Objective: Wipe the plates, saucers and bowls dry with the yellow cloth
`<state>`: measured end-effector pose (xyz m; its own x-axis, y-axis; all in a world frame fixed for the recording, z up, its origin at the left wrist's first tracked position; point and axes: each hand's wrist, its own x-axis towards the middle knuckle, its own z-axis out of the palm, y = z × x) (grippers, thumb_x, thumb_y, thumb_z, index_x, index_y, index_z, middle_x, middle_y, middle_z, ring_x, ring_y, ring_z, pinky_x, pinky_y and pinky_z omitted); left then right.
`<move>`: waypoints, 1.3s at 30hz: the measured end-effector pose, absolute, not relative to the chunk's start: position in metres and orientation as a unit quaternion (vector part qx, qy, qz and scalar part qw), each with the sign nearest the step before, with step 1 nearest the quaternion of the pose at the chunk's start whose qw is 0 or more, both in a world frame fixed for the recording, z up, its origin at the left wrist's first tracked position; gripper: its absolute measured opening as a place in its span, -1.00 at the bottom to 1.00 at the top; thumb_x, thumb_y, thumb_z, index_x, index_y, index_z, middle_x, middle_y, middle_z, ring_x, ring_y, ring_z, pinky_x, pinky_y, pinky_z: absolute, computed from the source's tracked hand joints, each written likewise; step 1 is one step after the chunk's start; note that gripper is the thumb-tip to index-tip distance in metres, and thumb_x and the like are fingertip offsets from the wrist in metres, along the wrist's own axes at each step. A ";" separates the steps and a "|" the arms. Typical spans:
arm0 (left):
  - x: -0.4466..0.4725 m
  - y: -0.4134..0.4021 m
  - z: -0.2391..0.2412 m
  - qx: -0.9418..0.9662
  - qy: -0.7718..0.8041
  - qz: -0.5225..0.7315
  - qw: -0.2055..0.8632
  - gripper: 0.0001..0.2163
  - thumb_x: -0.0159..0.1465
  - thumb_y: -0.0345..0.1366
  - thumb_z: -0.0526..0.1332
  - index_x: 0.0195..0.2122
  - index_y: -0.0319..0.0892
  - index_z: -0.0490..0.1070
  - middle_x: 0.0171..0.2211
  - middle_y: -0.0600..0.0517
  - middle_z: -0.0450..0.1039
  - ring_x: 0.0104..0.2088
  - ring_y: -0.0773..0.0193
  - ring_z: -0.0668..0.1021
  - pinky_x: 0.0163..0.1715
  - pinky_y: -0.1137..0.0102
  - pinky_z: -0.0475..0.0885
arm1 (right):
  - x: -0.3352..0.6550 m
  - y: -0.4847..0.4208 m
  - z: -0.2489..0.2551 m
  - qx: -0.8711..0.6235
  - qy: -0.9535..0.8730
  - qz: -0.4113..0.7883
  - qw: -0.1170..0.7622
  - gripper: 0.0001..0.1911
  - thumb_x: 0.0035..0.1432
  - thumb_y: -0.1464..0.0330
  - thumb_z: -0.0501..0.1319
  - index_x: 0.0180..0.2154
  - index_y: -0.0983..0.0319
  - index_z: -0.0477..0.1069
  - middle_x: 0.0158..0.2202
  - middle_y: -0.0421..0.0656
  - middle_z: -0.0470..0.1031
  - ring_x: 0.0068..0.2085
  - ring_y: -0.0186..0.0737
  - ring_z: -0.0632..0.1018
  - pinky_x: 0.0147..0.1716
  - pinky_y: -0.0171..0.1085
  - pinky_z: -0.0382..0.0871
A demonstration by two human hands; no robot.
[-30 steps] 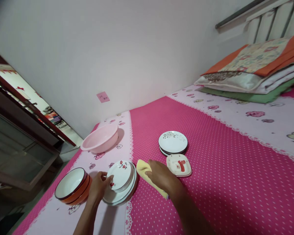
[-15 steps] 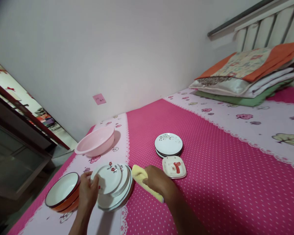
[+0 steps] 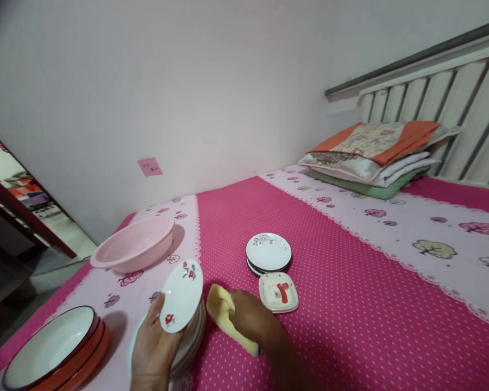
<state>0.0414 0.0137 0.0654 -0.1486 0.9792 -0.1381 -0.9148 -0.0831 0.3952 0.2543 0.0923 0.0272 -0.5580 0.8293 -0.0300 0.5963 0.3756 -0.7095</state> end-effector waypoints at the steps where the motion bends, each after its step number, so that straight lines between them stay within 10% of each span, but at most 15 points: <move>1: 0.045 0.014 0.057 0.091 0.182 0.719 0.664 -0.52 0.47 -0.04 -0.02 0.10 -0.23 0.55 -0.12 -0.22 0.69 -0.02 0.09 0.69 0.15 0.19 0.48 | 0.254 0.093 0.026 -0.437 -0.809 0.349 0.181 -0.67 0.23 0.39 0.16 0.02 0.24 0.51 0.02 0.04 0.61 0.00 0.05 0.60 -0.07 -0.15 0.37; 8: 0.052 0.010 0.042 0.121 0.172 0.744 0.634 -0.30 0.43 -0.20 -0.37 -0.05 0.01 0.66 0.09 -0.08 0.60 0.19 0.09 0.56 0.20 -0.07 0.26 | 0.240 0.099 0.024 -0.403 -0.694 0.479 0.355 -0.61 0.19 0.28 0.22 0.04 0.25 0.51 0.02 0.05 0.63 0.04 0.10 0.61 0.04 -0.02 0.45; 16: 0.043 0.007 0.033 0.116 0.058 0.736 0.665 -0.58 0.44 -0.09 0.02 0.08 -0.07 0.62 0.04 -0.12 0.64 0.14 -0.02 0.59 0.33 0.00 0.24 | 0.245 0.099 0.039 -0.447 -0.308 0.662 0.517 -0.43 0.07 0.07 0.34 0.05 0.25 0.51 -0.05 0.01 0.68 -0.07 0.10 0.69 -0.18 -0.10 0.61; 25: 0.073 0.007 0.053 0.036 0.153 0.782 0.603 -0.60 0.42 -0.05 0.15 0.16 -0.08 0.56 0.03 -0.12 0.65 0.10 -0.04 0.62 0.27 0.00 0.35 | 0.248 0.063 0.082 -0.391 -0.633 0.373 0.554 -0.68 0.24 0.26 0.19 -0.02 0.20 0.54 -0.19 -0.06 0.64 -0.19 -0.02 0.62 -0.22 -0.17 0.52; 30: 0.079 0.004 0.065 0.006 0.158 0.760 0.630 -0.54 0.41 0.03 0.13 0.03 -0.21 0.62 -0.09 -0.20 0.68 -0.02 -0.02 0.67 0.19 0.10 0.44 | 0.233 0.039 0.087 -0.227 -0.852 0.265 0.390 -0.51 0.09 0.60 0.07 -0.03 0.14 0.54 -0.10 -0.09 0.58 -0.03 -0.05 0.52 -0.01 -0.08 0.41; 39: 0.100 0.000 0.060 -0.058 0.175 0.757 0.626 -0.69 0.44 -0.08 0.15 -0.23 -0.18 0.58 -0.62 0.12 0.39 -0.60 0.35 0.49 -0.52 0.51 0.48 | 0.211 0.017 0.088 -0.186 -0.874 0.209 0.397 -0.79 0.28 0.55 0.17 -0.16 0.17 0.49 -0.23 -0.15 0.52 -0.21 -0.11 0.48 -0.22 -0.18 0.33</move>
